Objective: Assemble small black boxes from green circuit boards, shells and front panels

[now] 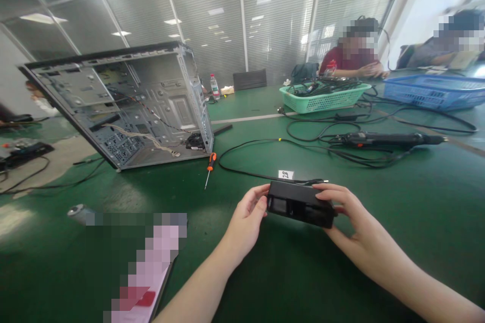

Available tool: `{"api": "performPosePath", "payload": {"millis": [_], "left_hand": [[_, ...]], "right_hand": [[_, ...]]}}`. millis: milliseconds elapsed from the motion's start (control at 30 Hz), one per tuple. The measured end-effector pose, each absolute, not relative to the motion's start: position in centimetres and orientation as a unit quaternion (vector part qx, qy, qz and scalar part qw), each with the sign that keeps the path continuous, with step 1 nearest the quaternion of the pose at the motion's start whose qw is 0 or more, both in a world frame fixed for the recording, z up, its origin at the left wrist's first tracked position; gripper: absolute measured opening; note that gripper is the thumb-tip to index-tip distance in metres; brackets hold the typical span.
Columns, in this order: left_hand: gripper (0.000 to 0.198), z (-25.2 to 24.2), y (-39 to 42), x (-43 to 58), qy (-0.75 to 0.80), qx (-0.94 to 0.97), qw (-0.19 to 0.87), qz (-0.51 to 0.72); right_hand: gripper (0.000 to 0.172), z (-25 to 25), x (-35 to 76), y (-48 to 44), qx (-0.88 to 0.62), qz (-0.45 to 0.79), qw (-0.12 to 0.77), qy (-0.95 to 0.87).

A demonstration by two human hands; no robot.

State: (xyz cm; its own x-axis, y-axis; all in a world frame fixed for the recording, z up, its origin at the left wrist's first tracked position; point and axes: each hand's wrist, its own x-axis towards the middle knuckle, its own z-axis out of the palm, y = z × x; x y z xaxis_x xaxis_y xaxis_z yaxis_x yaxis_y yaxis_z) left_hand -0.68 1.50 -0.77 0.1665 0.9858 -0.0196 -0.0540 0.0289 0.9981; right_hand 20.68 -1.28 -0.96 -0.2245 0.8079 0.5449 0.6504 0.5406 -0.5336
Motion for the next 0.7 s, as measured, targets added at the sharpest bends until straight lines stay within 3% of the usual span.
{"api": "performPosePath", "payload": {"millis": [200, 467, 700], "left_hand": [[0.029, -0.4, 1.5, -0.6, 0.444, 0.525, 0.555, 0.467], [0.029, 0.2, 1.3, -0.7, 0.467, 0.519, 0.534, 0.478], [0.034, -0.2, 1.3, -0.3, 0.443, 0.531, 0.562, 0.454]], "right_hand": [[0.029, -0.8, 20.4, -1.7, -0.462, 0.026, 0.395, -0.794], [0.031, -0.5, 20.4, -1.4, -0.517, 0.144, 0.365, -0.761], [0.049, -0.3, 19.9, -2.0, -0.559, 0.300, 0.274, -0.723]]}}
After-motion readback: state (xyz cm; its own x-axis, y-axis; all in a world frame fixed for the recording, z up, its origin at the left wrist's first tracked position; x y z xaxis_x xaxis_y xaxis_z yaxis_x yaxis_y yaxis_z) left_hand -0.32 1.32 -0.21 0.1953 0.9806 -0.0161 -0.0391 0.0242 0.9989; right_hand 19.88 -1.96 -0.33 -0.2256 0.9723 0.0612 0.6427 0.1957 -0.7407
